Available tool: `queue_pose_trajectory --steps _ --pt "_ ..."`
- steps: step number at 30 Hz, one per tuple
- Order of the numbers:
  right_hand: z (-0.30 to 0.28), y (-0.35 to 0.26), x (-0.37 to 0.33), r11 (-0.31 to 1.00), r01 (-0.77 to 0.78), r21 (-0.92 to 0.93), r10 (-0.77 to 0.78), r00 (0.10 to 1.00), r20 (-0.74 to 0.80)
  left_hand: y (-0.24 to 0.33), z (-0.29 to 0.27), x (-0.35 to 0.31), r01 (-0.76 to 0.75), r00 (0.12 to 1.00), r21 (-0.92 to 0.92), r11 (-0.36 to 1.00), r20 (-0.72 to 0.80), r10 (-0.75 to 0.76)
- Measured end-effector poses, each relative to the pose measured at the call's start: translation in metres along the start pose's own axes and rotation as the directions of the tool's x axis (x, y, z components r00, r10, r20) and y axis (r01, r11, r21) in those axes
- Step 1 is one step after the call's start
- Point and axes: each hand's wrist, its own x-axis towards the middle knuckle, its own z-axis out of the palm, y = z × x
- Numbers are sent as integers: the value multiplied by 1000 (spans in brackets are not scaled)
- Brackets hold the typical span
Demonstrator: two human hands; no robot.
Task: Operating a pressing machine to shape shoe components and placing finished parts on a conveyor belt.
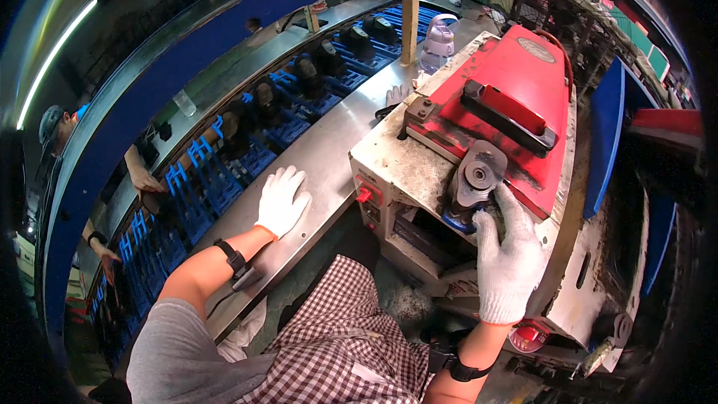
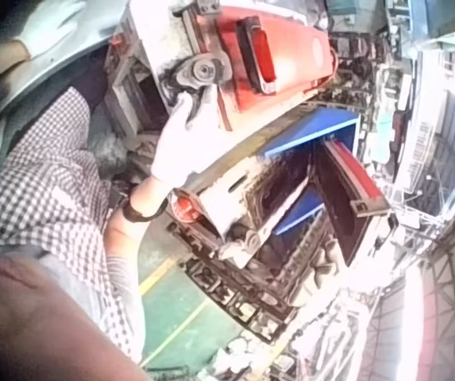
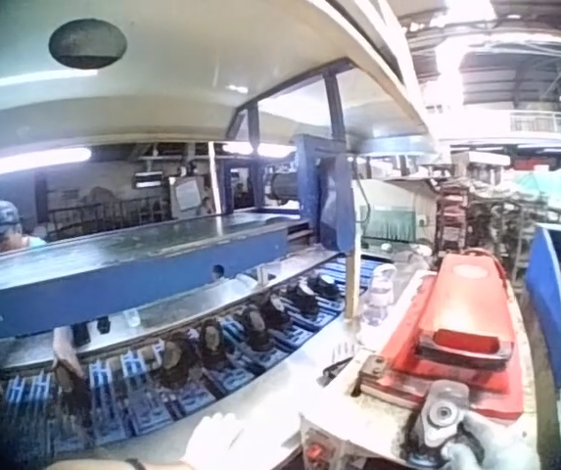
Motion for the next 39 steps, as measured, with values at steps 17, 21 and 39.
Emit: queue_pose_trajectory --steps 17,21,39 --pt "10 12 -3 935 -264 238 229 959 166 -136 -43 -72 743 588 -159 650 -308 -748" --pt "11 15 -2 975 -144 167 130 987 91 -233 -86 -97 962 142 -168 215 -363 -921" --pt "2 41 8 1000 -25 -5 25 988 152 -285 -161 -158 66 382 -800 -596 572 -726"
